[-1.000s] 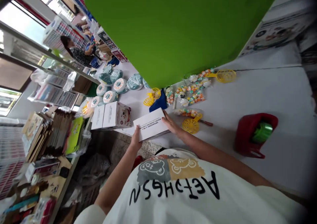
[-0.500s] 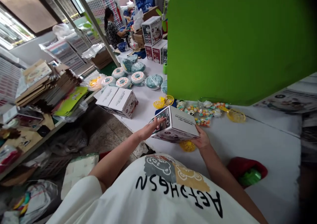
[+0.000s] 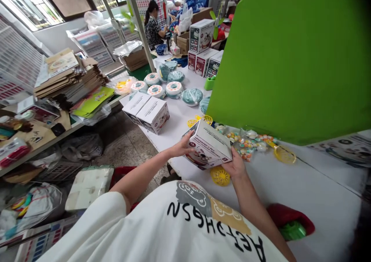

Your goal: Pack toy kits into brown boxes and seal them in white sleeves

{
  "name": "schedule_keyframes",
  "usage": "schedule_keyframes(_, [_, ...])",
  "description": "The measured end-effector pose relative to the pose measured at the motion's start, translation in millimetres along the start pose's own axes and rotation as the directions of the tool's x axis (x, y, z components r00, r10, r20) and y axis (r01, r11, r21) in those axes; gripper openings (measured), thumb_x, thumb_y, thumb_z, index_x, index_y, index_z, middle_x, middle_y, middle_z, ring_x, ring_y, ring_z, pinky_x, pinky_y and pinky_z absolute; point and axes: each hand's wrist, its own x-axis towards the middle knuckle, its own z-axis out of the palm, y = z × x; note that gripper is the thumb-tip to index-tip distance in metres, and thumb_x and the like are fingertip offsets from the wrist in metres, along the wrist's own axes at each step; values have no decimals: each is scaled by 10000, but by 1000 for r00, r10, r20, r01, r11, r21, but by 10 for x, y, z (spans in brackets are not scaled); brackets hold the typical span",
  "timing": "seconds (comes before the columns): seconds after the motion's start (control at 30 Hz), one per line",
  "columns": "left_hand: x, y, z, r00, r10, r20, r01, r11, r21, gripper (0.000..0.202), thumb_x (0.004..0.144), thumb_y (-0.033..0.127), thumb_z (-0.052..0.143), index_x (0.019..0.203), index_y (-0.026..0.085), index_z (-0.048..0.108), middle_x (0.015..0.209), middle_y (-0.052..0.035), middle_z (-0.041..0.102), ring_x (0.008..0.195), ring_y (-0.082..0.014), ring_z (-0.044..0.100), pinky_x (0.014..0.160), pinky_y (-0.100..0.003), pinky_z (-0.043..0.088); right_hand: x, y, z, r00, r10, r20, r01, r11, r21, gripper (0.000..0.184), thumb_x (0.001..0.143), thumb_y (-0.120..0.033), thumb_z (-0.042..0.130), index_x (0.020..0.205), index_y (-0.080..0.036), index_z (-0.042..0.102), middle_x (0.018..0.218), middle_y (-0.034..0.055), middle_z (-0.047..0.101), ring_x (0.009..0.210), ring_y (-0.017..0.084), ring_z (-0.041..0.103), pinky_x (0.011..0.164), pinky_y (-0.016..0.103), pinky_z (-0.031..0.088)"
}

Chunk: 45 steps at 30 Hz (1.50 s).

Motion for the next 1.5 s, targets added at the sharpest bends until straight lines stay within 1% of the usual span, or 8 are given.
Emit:
schedule_keyframes(0.2, [-327, -97, 11, 969, -137, -207, 106, 983, -153, 1058, 769, 711, 629, 1529, 88, 236, 1525, -207, 359, 1389, -341, 368, 1171, -469, 316, -180, 214, 234, 1000, -24, -8, 22, 985, -169, 524, 697, -355, 739, 1207, -289, 640, 1209, -10, 692, 1229, 240, 584, 968, 366, 553])
schedule_keyframes(0.4, [-1035, -276, 212, 818, -244, -520, 207, 970, -129, 939, 801, 713, 578, 1517, 161, 324, 1506, -170, 378, 1442, -323, 276, 1223, -460, 191, -325, 428, 530, 982, 48, 182, 24, 927, -374, 833, 693, -418, 776, 1451, -360, 435, 1344, -14, 613, 1238, 246, 579, 976, 378, 549])
schedule_keyframes(0.67, [-1128, -584, 69, 611, -151, -777, 45, 987, -157, 904, 886, 552, 557, 1578, 201, 93, 1592, -155, 204, 1484, -284, 200, 1218, -443, 205, 477, 234, 1698, 867, -74, 493, 338, 815, -471, 993, 664, -445, 791, 1525, -252, 336, 1595, 36, 278, 1474, 232, 262, 1220, 378, 226])
schedule_keyframes(0.8, [-1194, -627, 108, 571, -228, -789, 228, 967, -115, 815, 912, 420, 539, 1571, 211, 107, 1606, -164, 148, 1488, -292, 205, 1178, -455, 299, 713, 506, 1755, 871, -222, 438, 430, 776, -462, 1128, 630, -530, 774, 1563, -217, 223, 1633, 63, 152, 1514, 222, 113, 1235, 386, 129])
schedule_keyframes(0.97, [-1149, -408, 111, 735, 8, -678, 392, 811, 434, 604, 955, 231, 416, 1534, 223, 247, 1606, -150, 196, 1497, -277, 193, 1179, -506, 293, 395, 992, 1097, 947, 129, 294, 80, 792, -606, 936, 594, -556, 772, 1411, -205, 479, 1489, 151, 449, 1376, 299, 421, 1141, 446, 328])
schedule_keyframes(1.13, [-365, -99, -254, 968, 191, -160, 90, 330, 940, 492, 931, 145, 436, 1411, 220, 511, 1621, -118, 233, 1511, -363, 75, 1186, -653, 77, -91, 1183, 693, 948, 224, 224, -49, 802, -596, 650, 613, -492, 769, 1168, -188, 621, 1160, 118, 678, 1029, 234, 633, 993, 409, 419])
schedule_keyframes(1.33, [613, -109, -657, 990, 53, -129, 117, 184, 976, 480, 954, 259, 436, 1426, 259, 525, 1634, -124, 189, 1491, -444, 53, 1113, -747, 38, -494, 1023, 310, 981, 124, 151, -25, 845, -534, 616, 619, -523, 788, 1118, -187, 653, 1099, 98, 688, 978, 217, 634, 974, 409, 418])
schedule_keyframes(1.5, [786, -363, -810, 956, -32, -290, 292, 136, 947, 637, 919, 104, 375, 1497, 373, 382, 1651, -107, 102, 1473, -473, 62, 999, -826, 146, -968, 863, -286, 1000, 8, -20, -16, 897, -442, 647, 627, -573, 783, 1133, -197, 642, 1115, 91, 678, 1005, 224, 633, 986, 419, 415])
